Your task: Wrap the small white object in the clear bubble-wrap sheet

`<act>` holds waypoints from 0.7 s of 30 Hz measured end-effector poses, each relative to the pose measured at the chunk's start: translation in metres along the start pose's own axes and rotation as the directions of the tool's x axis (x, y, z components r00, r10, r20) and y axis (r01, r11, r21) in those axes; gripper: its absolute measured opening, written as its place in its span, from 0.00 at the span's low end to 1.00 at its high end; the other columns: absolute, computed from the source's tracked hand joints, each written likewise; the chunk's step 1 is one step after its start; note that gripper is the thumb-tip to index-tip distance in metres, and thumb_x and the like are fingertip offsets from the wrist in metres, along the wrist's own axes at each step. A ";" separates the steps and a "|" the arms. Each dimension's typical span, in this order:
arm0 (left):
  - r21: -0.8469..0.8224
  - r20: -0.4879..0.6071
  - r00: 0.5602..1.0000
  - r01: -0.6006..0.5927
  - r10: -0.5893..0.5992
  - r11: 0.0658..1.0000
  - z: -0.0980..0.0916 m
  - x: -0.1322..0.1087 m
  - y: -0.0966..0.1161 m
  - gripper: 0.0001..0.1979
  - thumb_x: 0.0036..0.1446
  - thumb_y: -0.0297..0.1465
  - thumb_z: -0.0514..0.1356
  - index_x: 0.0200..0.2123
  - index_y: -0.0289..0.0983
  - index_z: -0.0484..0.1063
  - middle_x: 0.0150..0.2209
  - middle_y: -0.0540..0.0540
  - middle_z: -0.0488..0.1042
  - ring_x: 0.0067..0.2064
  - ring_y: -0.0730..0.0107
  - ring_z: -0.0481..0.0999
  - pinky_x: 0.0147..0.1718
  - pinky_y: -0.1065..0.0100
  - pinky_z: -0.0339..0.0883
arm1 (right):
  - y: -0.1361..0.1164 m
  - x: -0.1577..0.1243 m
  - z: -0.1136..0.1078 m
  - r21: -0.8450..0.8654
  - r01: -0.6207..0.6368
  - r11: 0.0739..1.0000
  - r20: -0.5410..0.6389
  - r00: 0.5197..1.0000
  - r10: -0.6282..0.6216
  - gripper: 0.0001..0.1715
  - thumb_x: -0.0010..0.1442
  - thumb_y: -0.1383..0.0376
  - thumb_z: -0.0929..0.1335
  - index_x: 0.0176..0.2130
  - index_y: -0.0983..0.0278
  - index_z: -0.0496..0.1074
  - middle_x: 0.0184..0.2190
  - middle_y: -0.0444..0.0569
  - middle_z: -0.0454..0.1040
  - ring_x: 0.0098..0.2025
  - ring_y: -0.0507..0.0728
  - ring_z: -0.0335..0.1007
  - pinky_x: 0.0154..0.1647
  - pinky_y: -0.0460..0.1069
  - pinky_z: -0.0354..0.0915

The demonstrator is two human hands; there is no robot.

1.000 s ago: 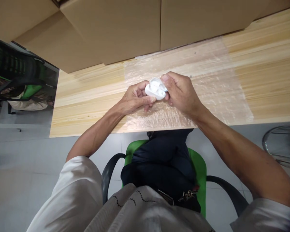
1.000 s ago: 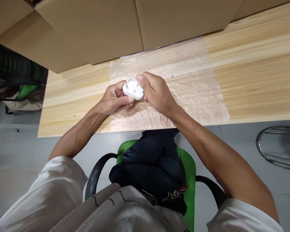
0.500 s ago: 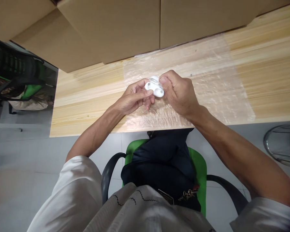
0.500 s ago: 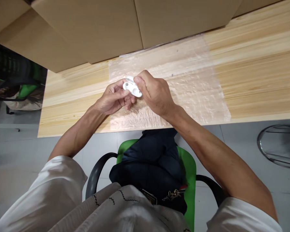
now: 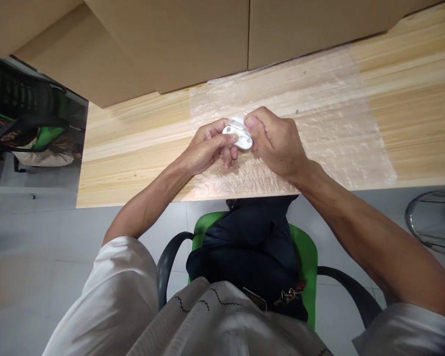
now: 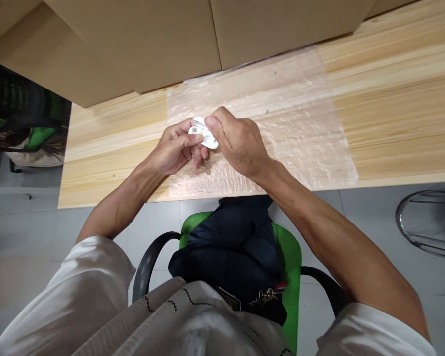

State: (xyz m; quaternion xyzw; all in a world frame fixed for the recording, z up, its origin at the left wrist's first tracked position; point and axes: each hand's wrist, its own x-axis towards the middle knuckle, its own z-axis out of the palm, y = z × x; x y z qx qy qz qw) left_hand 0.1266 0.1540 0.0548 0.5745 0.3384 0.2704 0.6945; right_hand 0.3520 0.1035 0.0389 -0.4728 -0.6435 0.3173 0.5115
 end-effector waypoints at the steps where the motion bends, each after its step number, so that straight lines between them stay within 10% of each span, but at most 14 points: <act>1: -0.003 -0.005 1.000 -0.001 0.001 1.000 0.000 0.000 0.000 0.25 0.68 0.51 0.80 0.50 0.40 0.78 0.30 0.51 0.85 0.23 0.68 0.84 0.23 0.70 0.77 | 0.000 0.000 0.000 0.008 -0.003 1.000 0.002 1.000 0.003 0.31 0.85 0.33 0.67 0.45 0.53 0.75 0.30 0.43 0.71 0.39 0.59 0.77 0.41 0.53 0.73; 21: -0.055 -0.102 0.993 -0.059 0.053 0.997 -0.001 0.003 0.002 0.27 0.65 0.45 0.81 0.58 0.37 0.80 0.36 0.48 0.85 0.32 0.65 0.90 0.30 0.68 0.86 | -0.002 0.005 0.002 -0.031 0.041 0.999 -0.025 0.999 -0.041 0.15 0.79 0.48 0.74 0.46 0.54 0.80 0.34 0.45 0.78 0.40 0.61 0.77 0.47 0.56 0.75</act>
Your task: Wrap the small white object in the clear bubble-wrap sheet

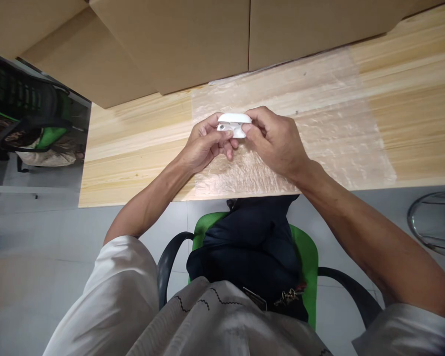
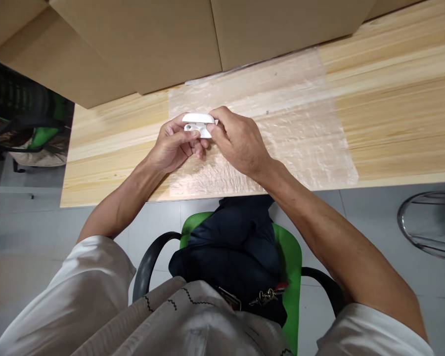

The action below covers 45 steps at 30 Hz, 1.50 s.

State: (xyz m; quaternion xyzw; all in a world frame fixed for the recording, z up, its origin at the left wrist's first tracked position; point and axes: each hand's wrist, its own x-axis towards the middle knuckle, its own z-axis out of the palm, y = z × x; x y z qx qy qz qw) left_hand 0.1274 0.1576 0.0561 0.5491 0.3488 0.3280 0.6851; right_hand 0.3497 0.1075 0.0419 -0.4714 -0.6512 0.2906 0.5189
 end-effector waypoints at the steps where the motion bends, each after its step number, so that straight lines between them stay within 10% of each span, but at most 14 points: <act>1: -0.002 -0.001 1.000 -0.005 0.005 1.000 0.000 0.000 0.000 0.27 0.64 0.44 0.82 0.58 0.37 0.81 0.37 0.47 0.85 0.32 0.65 0.90 0.30 0.68 0.86 | 0.000 0.000 0.000 -0.002 0.004 1.000 -0.003 1.000 -0.004 0.15 0.80 0.48 0.73 0.46 0.55 0.80 0.34 0.45 0.78 0.40 0.61 0.77 0.47 0.56 0.75; 12: 0.099 0.007 0.988 -0.153 0.153 0.983 0.007 -0.002 -0.010 0.31 0.57 0.50 0.87 0.56 0.42 0.87 0.37 0.49 0.83 0.37 0.63 0.88 0.30 0.65 0.85 | -0.005 -0.002 -0.002 0.059 -0.086 0.995 -0.015 0.996 0.087 0.23 0.83 0.39 0.71 0.46 0.53 0.78 0.30 0.44 0.75 0.37 0.62 0.76 0.42 0.57 0.75; 24: 0.217 -0.143 0.961 -0.203 0.237 0.955 0.013 -0.008 -0.017 0.28 0.65 0.47 0.84 0.61 0.45 0.85 0.44 0.50 0.82 0.43 0.66 0.84 0.38 0.63 0.76 | -0.003 -0.003 0.001 -0.015 0.034 0.999 -0.176 0.984 -0.036 0.14 0.82 0.51 0.74 0.44 0.55 0.76 0.40 0.49 0.78 0.44 0.63 0.79 0.50 0.60 0.78; 37: 0.292 0.018 0.997 -0.078 0.076 0.953 0.009 -0.006 -0.028 0.22 0.78 0.51 0.69 0.64 0.47 0.78 0.42 0.48 0.88 0.75 0.45 0.73 0.56 0.53 0.72 | -0.004 -0.005 0.012 0.017 -0.037 0.999 -0.087 0.996 0.038 0.16 0.75 0.59 0.78 0.36 0.55 0.75 0.34 0.45 0.77 0.37 0.60 0.71 0.45 0.59 0.76; 45: 0.540 -0.049 0.964 -0.194 0.260 0.819 0.015 -0.004 -0.022 0.10 0.77 0.45 0.69 0.45 0.48 0.79 0.34 0.48 0.84 0.59 0.52 0.85 0.44 0.58 0.77 | -0.002 -0.003 0.009 0.038 -0.110 0.993 -0.058 0.992 0.112 0.18 0.76 0.57 0.79 0.35 0.55 0.74 0.28 0.43 0.73 0.33 0.58 0.66 0.40 0.59 0.72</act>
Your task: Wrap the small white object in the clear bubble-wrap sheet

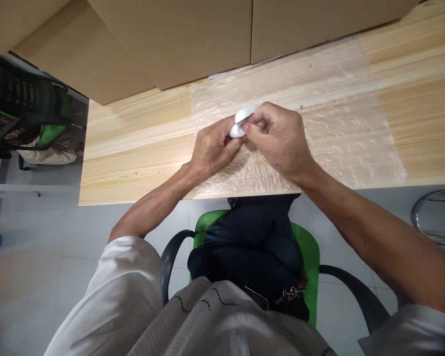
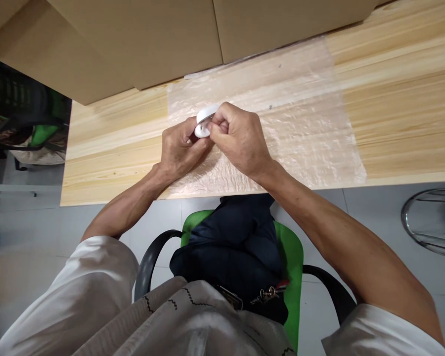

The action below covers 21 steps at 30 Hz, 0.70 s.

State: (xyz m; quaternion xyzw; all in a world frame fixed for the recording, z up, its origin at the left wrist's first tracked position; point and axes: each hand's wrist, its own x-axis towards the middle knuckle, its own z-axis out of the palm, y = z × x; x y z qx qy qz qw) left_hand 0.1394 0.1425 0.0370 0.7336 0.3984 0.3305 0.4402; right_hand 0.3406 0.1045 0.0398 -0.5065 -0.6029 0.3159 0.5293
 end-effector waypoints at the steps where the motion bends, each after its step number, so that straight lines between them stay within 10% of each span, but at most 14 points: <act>1: 0.071 -0.030 0.999 -0.010 0.012 0.997 0.000 0.000 0.003 0.10 0.76 0.44 0.69 0.42 0.47 0.78 0.34 0.48 0.84 0.55 0.53 0.86 0.41 0.59 0.78 | 0.000 -0.001 -0.001 -0.003 -0.002 1.000 0.007 1.000 0.002 0.19 0.77 0.55 0.78 0.35 0.55 0.74 0.29 0.44 0.73 0.34 0.59 0.67 0.41 0.59 0.74; 7: 0.304 -0.132 0.989 -0.028 0.071 0.952 0.000 -0.001 0.013 0.15 0.74 0.42 0.72 0.35 0.46 0.74 0.34 0.47 0.84 0.45 0.56 0.88 0.38 0.59 0.81 | -0.005 -0.003 -0.002 -0.030 0.017 0.999 -0.006 1.000 -0.017 0.22 0.75 0.48 0.77 0.33 0.55 0.73 0.28 0.44 0.71 0.32 0.59 0.66 0.40 0.60 0.73; 21: 0.142 -0.172 0.985 -0.002 0.026 0.990 0.003 0.000 0.015 0.14 0.71 0.38 0.74 0.34 0.46 0.74 0.32 0.47 0.82 0.47 0.54 0.87 0.41 0.58 0.83 | -0.011 -0.005 -0.005 -0.132 -0.021 0.991 0.053 0.998 0.028 0.16 0.81 0.45 0.74 0.47 0.51 0.84 0.35 0.49 0.83 0.44 0.68 0.78 0.51 0.68 0.80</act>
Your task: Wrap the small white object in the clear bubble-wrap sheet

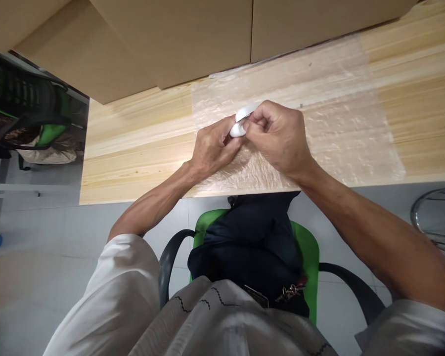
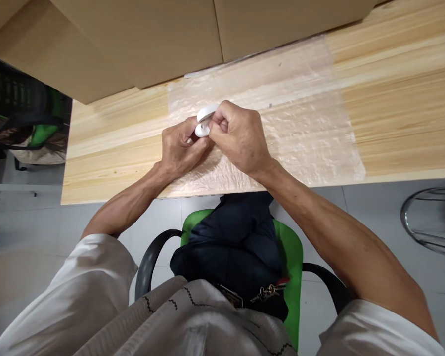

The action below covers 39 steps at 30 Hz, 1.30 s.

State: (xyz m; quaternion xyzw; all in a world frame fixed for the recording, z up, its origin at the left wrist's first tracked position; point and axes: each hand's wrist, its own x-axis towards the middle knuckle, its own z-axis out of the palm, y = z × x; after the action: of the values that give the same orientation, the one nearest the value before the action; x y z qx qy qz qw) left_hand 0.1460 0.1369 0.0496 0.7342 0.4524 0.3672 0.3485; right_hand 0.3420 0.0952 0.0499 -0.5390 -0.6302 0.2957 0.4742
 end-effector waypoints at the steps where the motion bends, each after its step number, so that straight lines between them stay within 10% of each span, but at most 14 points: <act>1: -0.008 0.007 1.000 0.001 -0.001 1.000 0.000 0.000 0.000 0.14 0.71 0.38 0.75 0.35 0.46 0.74 0.32 0.47 0.82 0.47 0.54 0.87 0.41 0.58 0.83 | 0.000 0.000 0.000 -0.003 0.001 1.000 -0.001 1.000 -0.001 0.16 0.81 0.45 0.74 0.47 0.51 0.84 0.35 0.49 0.83 0.44 0.67 0.78 0.50 0.67 0.80; 10: -0.056 -0.013 1.000 0.002 -0.003 0.998 -0.003 -0.005 -0.006 0.19 0.69 0.46 0.79 0.35 0.45 0.75 0.30 0.49 0.78 0.41 0.58 0.82 0.39 0.57 0.79 | 0.005 0.007 -0.001 0.046 0.064 0.997 -0.107 0.992 -0.059 0.25 0.78 0.51 0.76 0.32 0.55 0.69 0.28 0.44 0.71 0.36 0.60 0.72 0.45 0.60 0.76; 16: -0.375 0.066 0.996 0.085 -0.065 0.923 -0.006 0.001 0.002 0.19 0.66 0.47 0.78 0.37 0.44 0.75 0.29 0.52 0.77 0.29 0.65 0.78 0.28 0.61 0.76 | 0.007 0.012 -0.003 0.052 0.151 0.987 -0.294 0.947 -0.129 0.23 0.80 0.49 0.75 0.35 0.53 0.68 0.32 0.45 0.70 0.35 0.60 0.68 0.45 0.61 0.72; 21: -0.466 0.092 0.993 0.103 -0.068 0.879 -0.004 0.008 -0.008 0.18 0.67 0.48 0.76 0.40 0.43 0.77 0.27 0.53 0.78 0.25 0.68 0.80 0.23 0.66 0.78 | 0.008 0.011 -0.006 0.040 0.189 0.981 -0.143 0.973 -0.182 0.15 0.81 0.46 0.74 0.47 0.53 0.80 0.49 0.52 0.82 0.46 0.64 0.80 0.54 0.63 0.79; 32: -0.311 0.174 0.966 0.240 -0.193 0.920 -0.005 0.004 0.004 0.22 0.76 0.55 0.71 0.45 0.42 0.81 0.27 0.51 0.80 0.28 0.64 0.87 0.25 0.65 0.85 | -0.002 0.010 -0.009 0.318 -0.038 0.947 0.045 0.999 0.025 0.33 0.78 0.30 0.72 0.48 0.52 0.88 0.34 0.47 0.84 0.35 0.62 0.82 0.33 0.58 0.80; 39: -0.375 0.215 0.954 0.277 -0.208 0.885 -0.006 0.005 0.006 0.16 0.78 0.45 0.70 0.41 0.41 0.78 0.31 0.48 0.82 0.31 0.62 0.88 0.28 0.64 0.85 | -0.004 0.009 -0.006 0.329 -0.041 0.943 0.049 0.998 0.026 0.29 0.76 0.31 0.75 0.52 0.50 0.87 0.39 0.48 0.85 0.43 0.66 0.84 0.46 0.64 0.84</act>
State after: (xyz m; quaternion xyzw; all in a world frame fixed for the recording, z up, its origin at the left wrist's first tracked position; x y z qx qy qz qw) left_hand 0.1448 0.1406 0.0583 0.6130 0.4249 0.3418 0.5717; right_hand 0.3462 0.1019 0.0584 -0.4559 -0.5730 0.4168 0.5386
